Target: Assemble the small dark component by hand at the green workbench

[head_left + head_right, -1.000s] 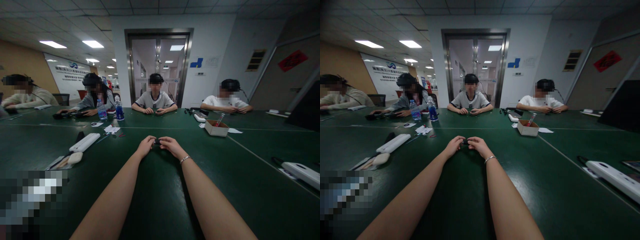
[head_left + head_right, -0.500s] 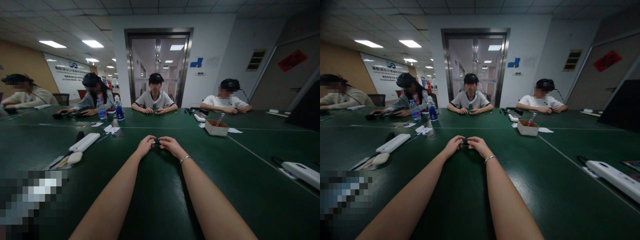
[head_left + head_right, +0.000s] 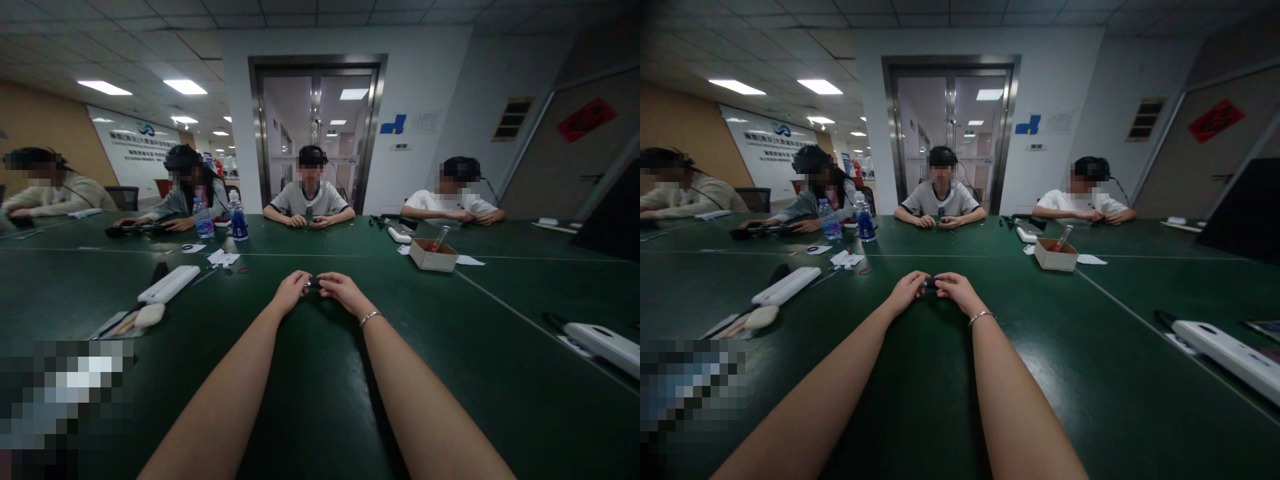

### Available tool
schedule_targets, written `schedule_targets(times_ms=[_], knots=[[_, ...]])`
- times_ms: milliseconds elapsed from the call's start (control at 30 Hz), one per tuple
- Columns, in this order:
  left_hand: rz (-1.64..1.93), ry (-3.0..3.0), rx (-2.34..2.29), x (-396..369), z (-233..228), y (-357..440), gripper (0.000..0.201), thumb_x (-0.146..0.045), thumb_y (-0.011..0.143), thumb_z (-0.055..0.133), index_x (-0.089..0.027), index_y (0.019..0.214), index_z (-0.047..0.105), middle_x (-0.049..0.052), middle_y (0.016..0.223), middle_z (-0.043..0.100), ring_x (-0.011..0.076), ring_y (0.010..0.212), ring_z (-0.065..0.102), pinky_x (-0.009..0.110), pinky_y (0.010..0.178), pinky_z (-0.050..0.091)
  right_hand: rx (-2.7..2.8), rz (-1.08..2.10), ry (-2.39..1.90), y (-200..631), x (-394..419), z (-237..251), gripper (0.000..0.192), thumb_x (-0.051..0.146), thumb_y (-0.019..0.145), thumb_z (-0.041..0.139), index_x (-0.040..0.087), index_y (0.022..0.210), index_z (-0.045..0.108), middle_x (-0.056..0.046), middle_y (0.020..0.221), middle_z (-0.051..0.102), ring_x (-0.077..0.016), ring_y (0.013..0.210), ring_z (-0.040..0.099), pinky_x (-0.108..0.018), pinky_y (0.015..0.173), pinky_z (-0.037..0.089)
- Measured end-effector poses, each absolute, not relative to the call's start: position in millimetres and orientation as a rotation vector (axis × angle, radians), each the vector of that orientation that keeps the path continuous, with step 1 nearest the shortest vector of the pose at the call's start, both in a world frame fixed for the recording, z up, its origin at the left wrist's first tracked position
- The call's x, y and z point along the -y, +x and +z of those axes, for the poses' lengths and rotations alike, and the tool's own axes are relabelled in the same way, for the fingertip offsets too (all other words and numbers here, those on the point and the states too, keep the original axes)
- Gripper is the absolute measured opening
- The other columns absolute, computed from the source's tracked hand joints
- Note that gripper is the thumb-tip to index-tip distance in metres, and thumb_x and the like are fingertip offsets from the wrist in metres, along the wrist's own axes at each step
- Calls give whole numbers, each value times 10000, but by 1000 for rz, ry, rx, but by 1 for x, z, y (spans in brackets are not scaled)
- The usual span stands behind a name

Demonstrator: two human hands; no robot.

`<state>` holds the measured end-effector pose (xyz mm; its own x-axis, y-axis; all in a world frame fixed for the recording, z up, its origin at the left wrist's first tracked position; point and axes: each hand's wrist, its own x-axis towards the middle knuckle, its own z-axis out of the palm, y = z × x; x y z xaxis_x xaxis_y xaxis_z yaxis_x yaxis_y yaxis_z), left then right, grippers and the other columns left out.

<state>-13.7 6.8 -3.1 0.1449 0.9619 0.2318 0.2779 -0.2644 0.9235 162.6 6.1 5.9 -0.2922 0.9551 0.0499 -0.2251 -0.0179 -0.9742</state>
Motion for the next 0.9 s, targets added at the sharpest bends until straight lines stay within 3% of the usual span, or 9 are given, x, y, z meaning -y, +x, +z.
schedule_targets(times_ms=[367, 900], knots=[[1146, 1692, -1208, 0, 4, -13, 258, -294, 772, 505, -177, 971, 619, -2, 709, 569, 87, 533, 479, 214, 529, 396, 1254, 1500, -885, 162, -4, 8, 179, 78, 719, 677, 119, 892, 662, -56, 848, 658, -69, 583, 600, -162, 565, 535], [1124, 1702, -1214, -1, 3, -12, 280, -334, 794, 471, -157, 953, 619, 7, 703, 578, 91, 533, 484, 209, 513, 388, 1243, 1515, -877, 162, -5, 7, 178, 69, 723, 670, 114, 894, 655, -45, 829, 657, -66, 566, 602, -157, 557, 531]])
